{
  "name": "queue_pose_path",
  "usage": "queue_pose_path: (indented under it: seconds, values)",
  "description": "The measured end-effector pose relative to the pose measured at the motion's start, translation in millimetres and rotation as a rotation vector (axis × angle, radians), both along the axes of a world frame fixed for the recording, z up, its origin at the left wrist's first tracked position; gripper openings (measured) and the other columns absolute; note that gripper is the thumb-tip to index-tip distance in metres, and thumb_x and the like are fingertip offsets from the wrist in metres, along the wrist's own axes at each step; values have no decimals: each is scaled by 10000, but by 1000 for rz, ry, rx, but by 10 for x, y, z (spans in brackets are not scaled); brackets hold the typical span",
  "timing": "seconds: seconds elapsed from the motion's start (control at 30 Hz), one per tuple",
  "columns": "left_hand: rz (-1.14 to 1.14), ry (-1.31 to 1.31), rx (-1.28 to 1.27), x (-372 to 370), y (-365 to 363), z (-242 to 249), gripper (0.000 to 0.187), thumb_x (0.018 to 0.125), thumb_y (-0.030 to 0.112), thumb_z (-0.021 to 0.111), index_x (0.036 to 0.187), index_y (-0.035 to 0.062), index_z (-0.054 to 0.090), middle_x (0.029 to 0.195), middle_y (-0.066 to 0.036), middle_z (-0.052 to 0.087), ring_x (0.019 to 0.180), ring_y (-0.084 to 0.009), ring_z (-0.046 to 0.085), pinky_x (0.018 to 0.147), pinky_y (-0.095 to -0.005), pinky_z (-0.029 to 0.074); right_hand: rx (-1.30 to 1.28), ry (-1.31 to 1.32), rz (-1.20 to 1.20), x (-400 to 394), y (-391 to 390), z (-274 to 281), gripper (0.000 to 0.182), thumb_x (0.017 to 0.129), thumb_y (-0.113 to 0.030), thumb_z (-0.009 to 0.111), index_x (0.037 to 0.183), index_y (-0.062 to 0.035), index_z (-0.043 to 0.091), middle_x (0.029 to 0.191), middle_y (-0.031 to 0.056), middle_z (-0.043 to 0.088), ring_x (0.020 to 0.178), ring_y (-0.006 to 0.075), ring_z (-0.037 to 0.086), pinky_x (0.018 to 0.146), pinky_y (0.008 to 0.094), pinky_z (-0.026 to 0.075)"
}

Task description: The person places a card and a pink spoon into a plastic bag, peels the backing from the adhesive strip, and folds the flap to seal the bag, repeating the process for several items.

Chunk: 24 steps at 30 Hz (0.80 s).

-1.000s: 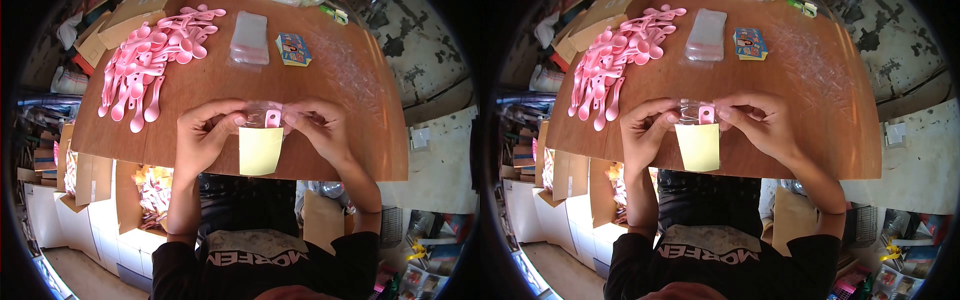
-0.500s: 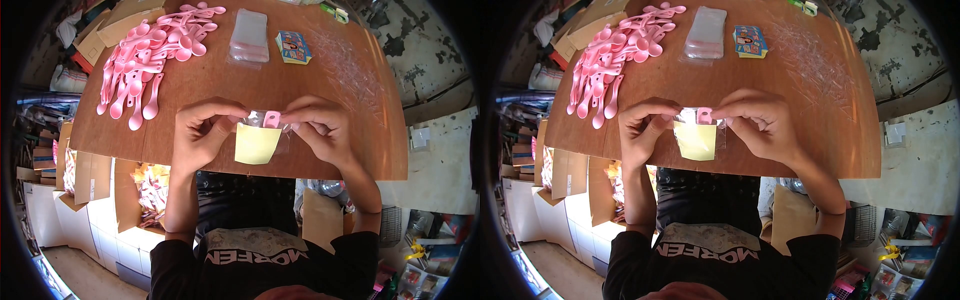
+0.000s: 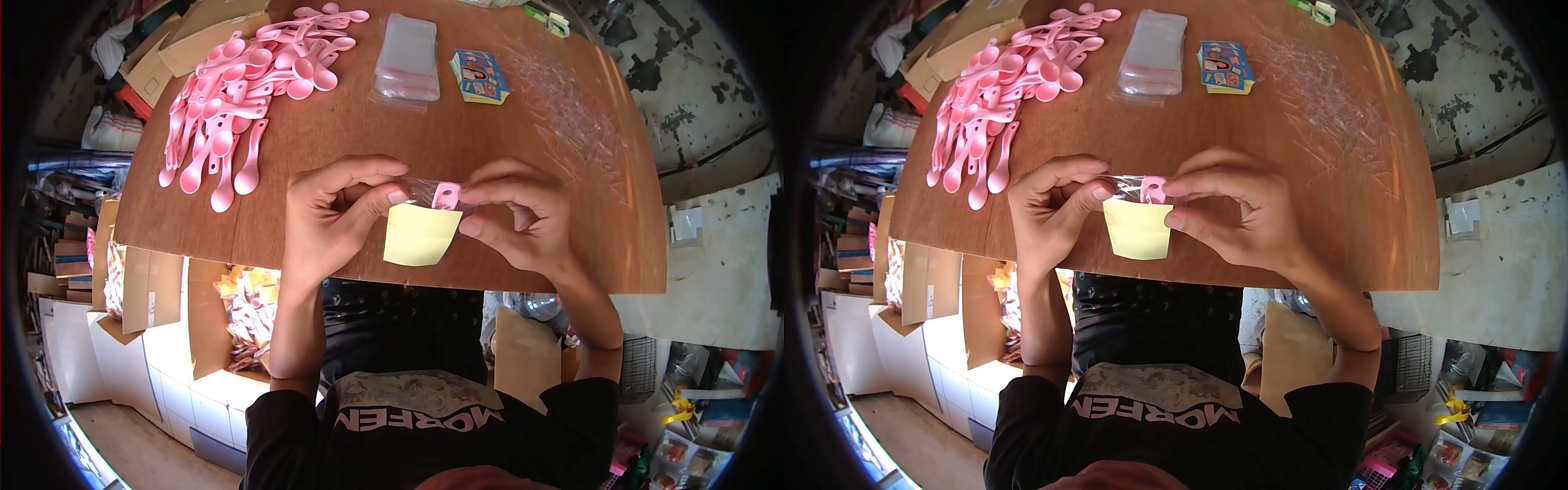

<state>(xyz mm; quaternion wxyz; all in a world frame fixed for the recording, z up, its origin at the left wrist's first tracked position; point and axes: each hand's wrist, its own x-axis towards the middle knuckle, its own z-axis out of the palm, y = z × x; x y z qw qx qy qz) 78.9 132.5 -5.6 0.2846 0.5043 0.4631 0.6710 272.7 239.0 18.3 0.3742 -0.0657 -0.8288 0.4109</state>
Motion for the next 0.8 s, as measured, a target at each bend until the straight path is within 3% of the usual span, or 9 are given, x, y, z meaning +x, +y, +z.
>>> queue_pose_path:
  seconds: [0.1, 0.2, 0.37, 0.43, 0.47, 0.5, 0.63, 0.7, 0.8]
  values:
    - [-16, -22, 34, 3, -2, -1, 165, 808, -14, 661, 968, -50, 649, 800, -106, 680, 742, -113, 648, 634, -212, 531, 44, -33, -23, -5, -42, -6, 252, 693, 11, 749, 933, -8, 677, 897, 107, 632, 787, 176, 637, 680, 268, 523]
    - [-9, -50, 14, 9, -9, -12, 221, 812, -9, 657, 1025, -55, 623, 797, -103, 673, 744, -115, 643, 650, -221, 539, -186, 50, -6, -36, -125, -49, 260, 705, 58, 728, 949, 8, 654, 953, 108, 598, 835, 170, 635, 734, 265, 550]
    - [-213, -408, 86, 109, -84, 43, 532, 753, -6, 721, 1224, -42, 476, 912, -88, 648, 832, -136, 627, 745, -254, 528, -266, 74, 38, -35, -199, -42, 281, 716, 78, 714, 975, 19, 624, 981, 105, 570, 865, 168, 626, 781, 270, 557]
    - [-298, -169, -133, -10, -287, -8, 597, 687, -6, 776, 1214, -22, 495, 985, -92, 651, 847, -132, 629, 753, -260, 519, -178, 4, 119, -48, -245, 47, 269, 725, 65, 714, 975, 18, 626, 984, 95, 567, 851, 148, 626, 754, 253, 548]
    - [-277, -104, -164, -28, -420, -19, 548, 677, 9, 786, 1166, -12, 540, 957, -85, 661, 840, -125, 636, 734, -255, 518, -66, -63, 186, -47, -215, 89, 266, 729, 50, 716, 977, 6, 630, 995, 89, 574, 834, 143, 630, 718, 257, 529]
    - [-258, -39, -196, -61, -548, -45, 498, 668, 24, 795, 1119, -1, 585, 929, -78, 672, 833, -118, 642, 716, -251, 517, -190, -143, 234, -40, -273, 162, 280, 725, 21, 728, 987, -10, 633, 979, 91, 597, 823, 145, 632, 696, 269, 513]
    - [-473, 463, -290, -515, -1058, -321, 343, 663, 75, 804, 971, 28, 661, 773, -62, 677, 728, -108, 651, 631, -248, 500, -63, -321, 184, 60, -91, 315, 264, 758, -51, 717, 1008, -27, 634, 943, 76, 635, 798, 130, 628, 700, 269, 514]
    - [-243, 398, -662, -839, -1413, -843, 398, 659, 120, 806, 1009, 20, 646, 764, -91, 674, 675, -174, 654, 613, -270, 504, 57, -403, 92, 55, 141, 400, 234, 794, -99, 690, 1013, -36, 636, 916, 62, 660, 783, 129, 627, 688, 264, 510]
    - [238, 771, -1054, -1270, -1811, -1509, 586, 655, 174, 794, 1166, 20, 551, 948, -158, 653, 854, -293, 639, 736, -367, 506, 70, -409, -34, -66, 504, 287, 178, 806, -108, 675, 967, -36, 654, 877, 75, 665, 780, 140, 631, 682, 266, 508]
